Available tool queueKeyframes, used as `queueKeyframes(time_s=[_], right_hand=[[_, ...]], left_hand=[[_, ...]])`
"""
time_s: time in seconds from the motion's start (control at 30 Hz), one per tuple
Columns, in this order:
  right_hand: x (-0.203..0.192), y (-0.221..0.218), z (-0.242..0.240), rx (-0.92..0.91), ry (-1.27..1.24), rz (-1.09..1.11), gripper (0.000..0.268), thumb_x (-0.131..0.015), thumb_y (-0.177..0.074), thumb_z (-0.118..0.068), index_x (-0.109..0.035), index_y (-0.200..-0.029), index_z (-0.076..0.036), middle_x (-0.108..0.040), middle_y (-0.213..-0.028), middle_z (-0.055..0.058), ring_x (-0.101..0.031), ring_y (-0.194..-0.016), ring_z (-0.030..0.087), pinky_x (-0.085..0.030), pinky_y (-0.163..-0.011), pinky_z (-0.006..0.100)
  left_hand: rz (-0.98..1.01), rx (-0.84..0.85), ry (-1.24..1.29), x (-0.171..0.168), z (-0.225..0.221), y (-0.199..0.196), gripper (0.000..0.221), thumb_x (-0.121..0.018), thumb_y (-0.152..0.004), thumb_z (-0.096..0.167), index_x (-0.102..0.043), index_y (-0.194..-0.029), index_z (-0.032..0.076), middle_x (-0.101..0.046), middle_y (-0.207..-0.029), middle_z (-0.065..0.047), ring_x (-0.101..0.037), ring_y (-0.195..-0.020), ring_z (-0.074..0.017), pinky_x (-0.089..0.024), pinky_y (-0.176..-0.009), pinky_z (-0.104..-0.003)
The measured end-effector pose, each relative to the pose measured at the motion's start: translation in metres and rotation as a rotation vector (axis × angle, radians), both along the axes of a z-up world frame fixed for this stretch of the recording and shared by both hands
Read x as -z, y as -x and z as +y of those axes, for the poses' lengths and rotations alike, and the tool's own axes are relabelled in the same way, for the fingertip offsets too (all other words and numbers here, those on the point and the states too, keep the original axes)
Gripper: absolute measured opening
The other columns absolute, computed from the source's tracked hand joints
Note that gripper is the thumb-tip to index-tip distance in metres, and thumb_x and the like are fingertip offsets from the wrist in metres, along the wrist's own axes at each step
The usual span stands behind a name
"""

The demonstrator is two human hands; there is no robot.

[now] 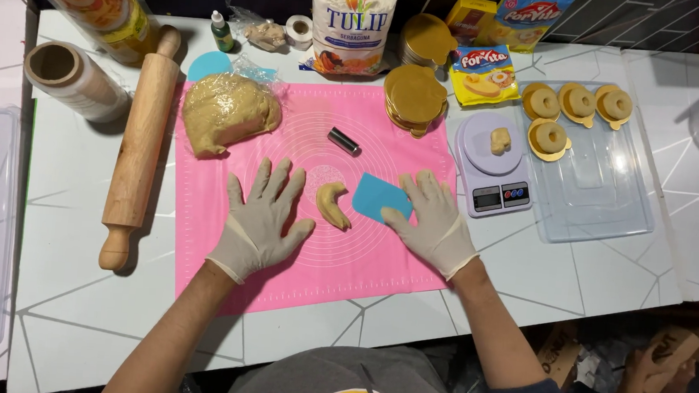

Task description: Kneading, portioning, and rolling out dough on a silicone mat using a rolling pin and a scraper

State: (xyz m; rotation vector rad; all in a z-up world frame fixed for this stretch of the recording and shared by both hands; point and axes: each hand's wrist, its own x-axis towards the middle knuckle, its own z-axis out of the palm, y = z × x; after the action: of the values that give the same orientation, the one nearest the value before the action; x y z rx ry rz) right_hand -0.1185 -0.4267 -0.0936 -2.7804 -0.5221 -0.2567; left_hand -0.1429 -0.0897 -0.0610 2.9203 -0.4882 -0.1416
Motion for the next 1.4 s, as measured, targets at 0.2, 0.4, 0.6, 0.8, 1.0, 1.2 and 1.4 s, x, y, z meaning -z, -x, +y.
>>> queueKeyframes(time_s=[0.2,0.4,0.6,0.8,1.0,1.2,1.4], right_hand=[[-0.012,-0.027,0.03,-0.033,-0.118,-0.401,0.057,-0.071,-0.097,-0.045,-0.062,-0.14,-0.009,-0.06,-0.126,0.026,-0.058,-0.125,0.046,-0.046,-0.106,0.053],[0.008,0.001,0.039,0.063,0.077,-0.184,0.078,-0.034,-0.105,-0.063,-0.034,-0.16,-0.007,-0.037,-0.158,0.028,-0.03,-0.15,0.043,-0.013,-0.124,0.057],[-0.012,0.029,0.053,0.095,0.159,-0.195,0.09,-0.045,-0.098,-0.07,-0.033,-0.159,-0.005,-0.031,-0.161,0.029,-0.025,-0.151,0.045,-0.01,-0.123,0.062],[-0.005,0.019,0.043,0.091,0.001,-0.15,0.084,-0.05,-0.096,-0.069,-0.042,-0.154,-0.009,-0.042,-0.154,0.025,-0.038,-0.146,0.044,-0.026,-0.118,0.063],[-0.002,0.008,0.033,0.068,0.053,-0.206,0.079,-0.061,-0.09,-0.067,-0.048,-0.149,-0.015,-0.049,-0.144,0.02,-0.046,-0.14,0.042,-0.036,-0.11,0.061],[-0.013,0.009,0.037,0.068,0.021,-0.22,0.074,-0.064,-0.091,-0.063,-0.051,-0.145,-0.013,-0.05,-0.14,0.022,-0.048,-0.137,0.044,-0.039,-0.106,0.063],[-0.005,0.005,0.034,0.084,0.002,-0.24,0.068,-0.056,-0.096,-0.064,-0.053,-0.144,-0.017,-0.05,-0.14,0.018,-0.049,-0.138,0.04,-0.04,-0.106,0.061]], left_hand=[[-0.103,-0.239,0.154,0.017,-0.029,-0.021,0.073,-0.026,-0.106,0.065,-0.039,-0.155,0.013,-0.046,-0.149,-0.014,-0.033,-0.149,-0.0379,-0.024,-0.113,-0.073],[-0.064,-0.183,0.227,0.0,-0.02,-0.011,0.074,-0.034,-0.104,0.06,-0.029,-0.162,0.015,-0.03,-0.167,-0.016,-0.019,-0.156,-0.0397,-0.014,-0.119,-0.071],[-0.086,-0.157,0.197,-0.008,-0.01,-0.002,0.076,-0.034,-0.102,0.064,-0.031,-0.163,0.018,-0.032,-0.166,-0.015,-0.018,-0.156,-0.0392,-0.011,-0.119,-0.071],[-0.044,-0.197,0.199,-0.007,-0.009,0.0,0.079,-0.032,-0.1,0.067,-0.028,-0.163,0.019,-0.026,-0.169,-0.011,-0.014,-0.158,-0.0363,-0.01,-0.12,-0.071],[-0.031,-0.205,0.162,0.003,-0.012,0.0,0.08,-0.027,-0.101,0.068,-0.022,-0.165,0.018,-0.02,-0.171,-0.01,-0.007,-0.159,-0.0341,-0.002,-0.119,-0.072],[-0.018,-0.207,0.157,0.002,-0.013,-0.001,0.08,-0.024,-0.102,0.068,-0.02,-0.165,0.018,-0.018,-0.172,-0.01,-0.006,-0.159,-0.0339,0.0,-0.119,-0.072],[-0.024,-0.2,0.165,0.002,-0.013,0.001,0.081,-0.024,-0.102,0.068,-0.019,-0.165,0.017,-0.017,-0.172,-0.011,-0.005,-0.159,-0.0343,0.0,-0.119,-0.072]])
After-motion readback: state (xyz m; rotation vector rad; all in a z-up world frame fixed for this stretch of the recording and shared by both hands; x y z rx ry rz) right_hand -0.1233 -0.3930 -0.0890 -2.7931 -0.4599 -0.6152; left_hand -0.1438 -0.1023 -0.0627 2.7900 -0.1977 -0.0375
